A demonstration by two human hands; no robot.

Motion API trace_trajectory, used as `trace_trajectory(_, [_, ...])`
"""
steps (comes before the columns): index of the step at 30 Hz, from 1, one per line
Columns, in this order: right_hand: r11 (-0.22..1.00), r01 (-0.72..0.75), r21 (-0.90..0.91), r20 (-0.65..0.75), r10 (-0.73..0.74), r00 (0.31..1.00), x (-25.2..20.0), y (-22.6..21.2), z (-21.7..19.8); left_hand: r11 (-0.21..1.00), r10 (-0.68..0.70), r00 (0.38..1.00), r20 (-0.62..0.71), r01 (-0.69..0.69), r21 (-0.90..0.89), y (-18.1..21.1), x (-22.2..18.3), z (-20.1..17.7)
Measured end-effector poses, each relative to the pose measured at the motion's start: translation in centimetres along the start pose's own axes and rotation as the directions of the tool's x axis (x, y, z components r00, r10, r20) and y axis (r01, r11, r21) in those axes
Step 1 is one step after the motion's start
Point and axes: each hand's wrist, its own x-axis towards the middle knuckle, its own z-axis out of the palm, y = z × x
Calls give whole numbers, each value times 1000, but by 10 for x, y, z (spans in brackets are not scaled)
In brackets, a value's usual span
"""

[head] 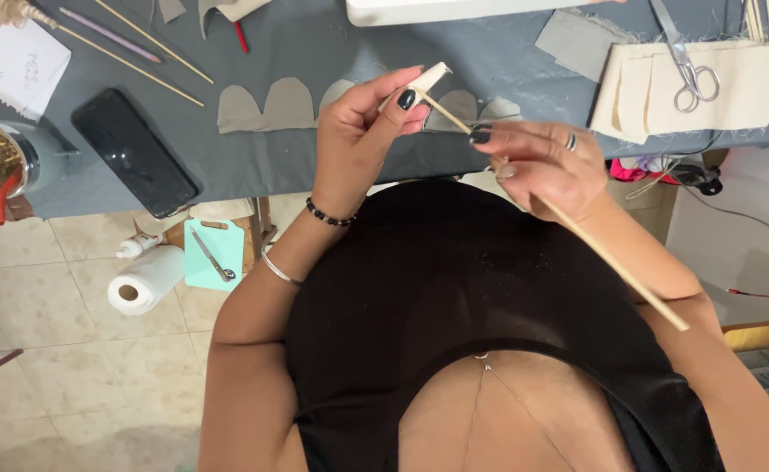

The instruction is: Cutting fabric patterns and wrapping them around small balls to create craft components.

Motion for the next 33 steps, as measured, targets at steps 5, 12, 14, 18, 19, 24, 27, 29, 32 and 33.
trace_trajectory(5, [938,88,-334,88,-62,994,32,-14,-5,993,93,996,8,-92,-75,-1,8,-6])
trace_trajectory(12, [815,300,-496,168,-250,954,63,1,-2,971,137,977,-161,-165,-174,28,36,0])
trace_trajectory(14, [788,311,-531,163,-265,950,70,9,0,959,213,966,-146,-235,-158,34,45,2])
trace_trajectory(18, [805,255,-535,143,-212,967,76,24,9,922,365,926,-100,-375,-100,49,58,8])
trace_trajectory(19, [799,265,-540,143,-223,964,69,31,16,917,378,921,-95,-386,-97,54,61,9])
trace_trajectory(24, [967,27,-255,98,-2,995,45,36,34,885,363,931,45,-360,295,70,53,14])
trace_trajectory(27, [921,-388,26,-190,386,903,65,2,31,905,346,937,51,-348,244,53,39,15])
trace_trajectory(29, [897,-438,-59,-170,423,890,80,0,28,929,333,941,56,-337,152,36,39,12])
trace_trajectory(32, [847,-529,-58,-198,510,837,93,4,30,944,325,945,36,-326,37,27,36,13])
trace_trajectory(33, [816,-576,40,-230,569,790,97,7,31,948,319,948,5,-319,14,27,36,14])
